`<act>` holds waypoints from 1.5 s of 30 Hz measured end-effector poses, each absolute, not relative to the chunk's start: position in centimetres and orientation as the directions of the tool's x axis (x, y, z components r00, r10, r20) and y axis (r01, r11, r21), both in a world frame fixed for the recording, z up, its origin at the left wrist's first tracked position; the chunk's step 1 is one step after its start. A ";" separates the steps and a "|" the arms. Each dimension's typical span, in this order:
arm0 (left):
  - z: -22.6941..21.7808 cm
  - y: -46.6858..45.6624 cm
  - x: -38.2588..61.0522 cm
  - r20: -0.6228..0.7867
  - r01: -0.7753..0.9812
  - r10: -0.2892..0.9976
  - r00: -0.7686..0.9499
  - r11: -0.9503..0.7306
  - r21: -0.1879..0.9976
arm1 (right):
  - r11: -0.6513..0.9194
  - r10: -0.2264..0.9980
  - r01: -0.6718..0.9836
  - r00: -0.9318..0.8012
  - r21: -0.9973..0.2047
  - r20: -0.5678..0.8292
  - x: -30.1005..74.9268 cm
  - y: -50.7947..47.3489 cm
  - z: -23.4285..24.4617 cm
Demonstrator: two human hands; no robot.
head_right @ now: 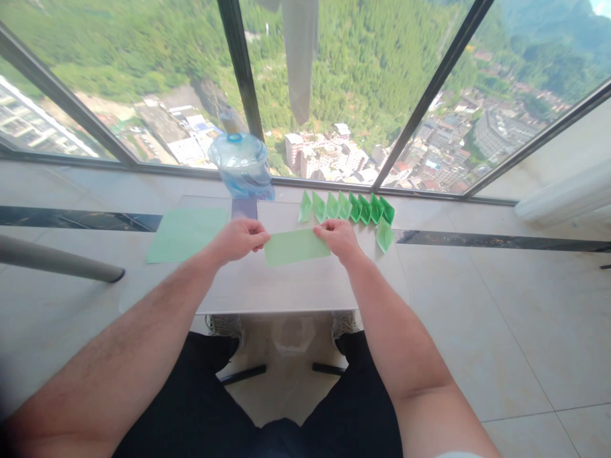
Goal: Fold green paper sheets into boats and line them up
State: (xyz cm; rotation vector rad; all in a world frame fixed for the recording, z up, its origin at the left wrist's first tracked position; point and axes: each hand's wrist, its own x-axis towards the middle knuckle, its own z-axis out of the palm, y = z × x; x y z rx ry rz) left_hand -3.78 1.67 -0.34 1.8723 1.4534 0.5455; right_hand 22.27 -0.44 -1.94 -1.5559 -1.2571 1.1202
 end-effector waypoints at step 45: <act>-5.3 -1.6 -0.3 0.048 0.733 0.804 0.593 -0.563 0.382 | 0.580 0.803 0.786 -0.508 -0.213 0.311 21.1 -4.0 -7.3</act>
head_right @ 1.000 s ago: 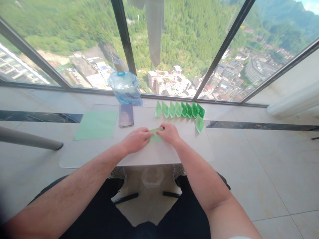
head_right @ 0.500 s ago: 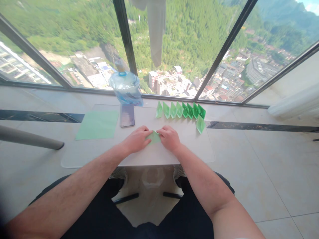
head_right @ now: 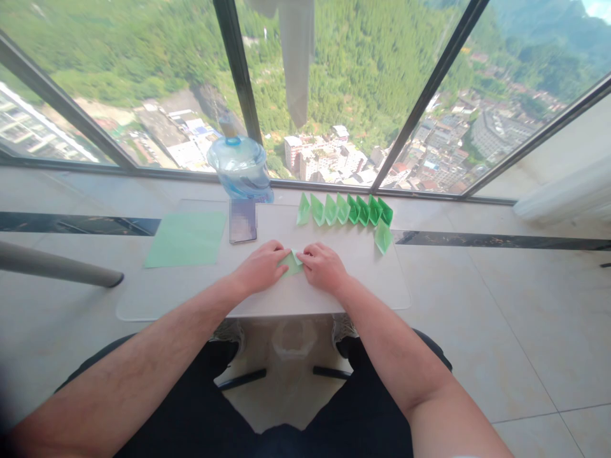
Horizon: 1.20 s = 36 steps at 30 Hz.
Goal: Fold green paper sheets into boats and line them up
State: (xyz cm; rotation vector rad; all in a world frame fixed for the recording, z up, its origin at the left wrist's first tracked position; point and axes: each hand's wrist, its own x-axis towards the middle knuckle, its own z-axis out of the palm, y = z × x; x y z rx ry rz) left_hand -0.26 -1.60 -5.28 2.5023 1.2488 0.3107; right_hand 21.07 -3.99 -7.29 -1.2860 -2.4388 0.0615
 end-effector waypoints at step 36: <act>-5.7 -1.6 -0.4 0.096 0.701 0.776 0.624 -0.609 0.370 | 0.684 0.711 0.717 -0.614 -0.135 0.343 21.9 -3.2 -7.9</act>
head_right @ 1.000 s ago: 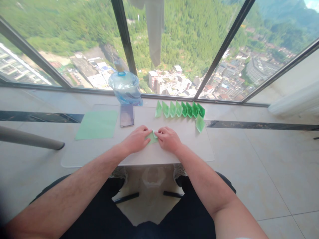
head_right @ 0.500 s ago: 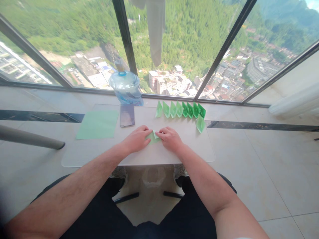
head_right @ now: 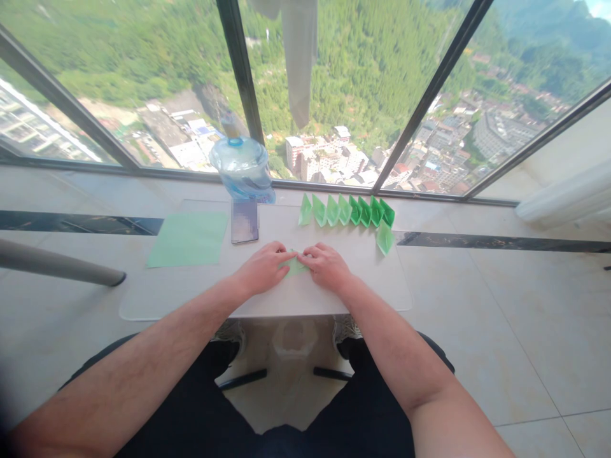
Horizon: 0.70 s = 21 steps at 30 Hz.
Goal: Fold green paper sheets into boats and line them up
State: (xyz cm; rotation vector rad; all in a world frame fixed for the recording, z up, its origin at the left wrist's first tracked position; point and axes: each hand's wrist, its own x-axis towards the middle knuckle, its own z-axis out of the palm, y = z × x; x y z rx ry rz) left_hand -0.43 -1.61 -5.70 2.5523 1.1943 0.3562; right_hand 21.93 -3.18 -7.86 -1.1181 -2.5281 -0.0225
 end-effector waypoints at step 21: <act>-5.7 -1.5 -0.4 0.092 0.692 0.769 0.632 -0.614 0.379 | 0.692 0.704 0.711 -0.629 -0.122 0.330 22.0 -3.2 -7.8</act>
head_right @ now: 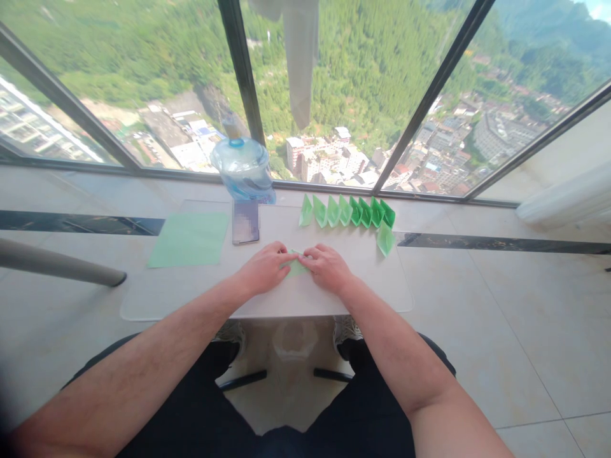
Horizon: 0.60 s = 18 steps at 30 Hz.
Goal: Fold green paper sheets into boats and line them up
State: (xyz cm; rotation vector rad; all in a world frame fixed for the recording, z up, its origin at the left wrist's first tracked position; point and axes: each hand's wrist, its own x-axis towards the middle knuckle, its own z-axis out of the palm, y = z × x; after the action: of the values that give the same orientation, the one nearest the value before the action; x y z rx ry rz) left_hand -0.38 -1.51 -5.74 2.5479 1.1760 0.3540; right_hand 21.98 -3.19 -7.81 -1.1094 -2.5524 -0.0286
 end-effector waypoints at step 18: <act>-5.6 -1.6 -0.3 0.121 0.695 0.773 0.623 -0.618 0.368 | 0.705 0.664 0.709 -0.640 -0.038 0.387 22.0 -3.5 -8.0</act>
State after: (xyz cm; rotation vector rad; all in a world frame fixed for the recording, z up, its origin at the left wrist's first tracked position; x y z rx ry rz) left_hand -0.35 -1.64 -5.62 2.5635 1.1890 0.3891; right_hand 22.03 -3.54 -8.02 -1.0677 -2.5398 -0.1642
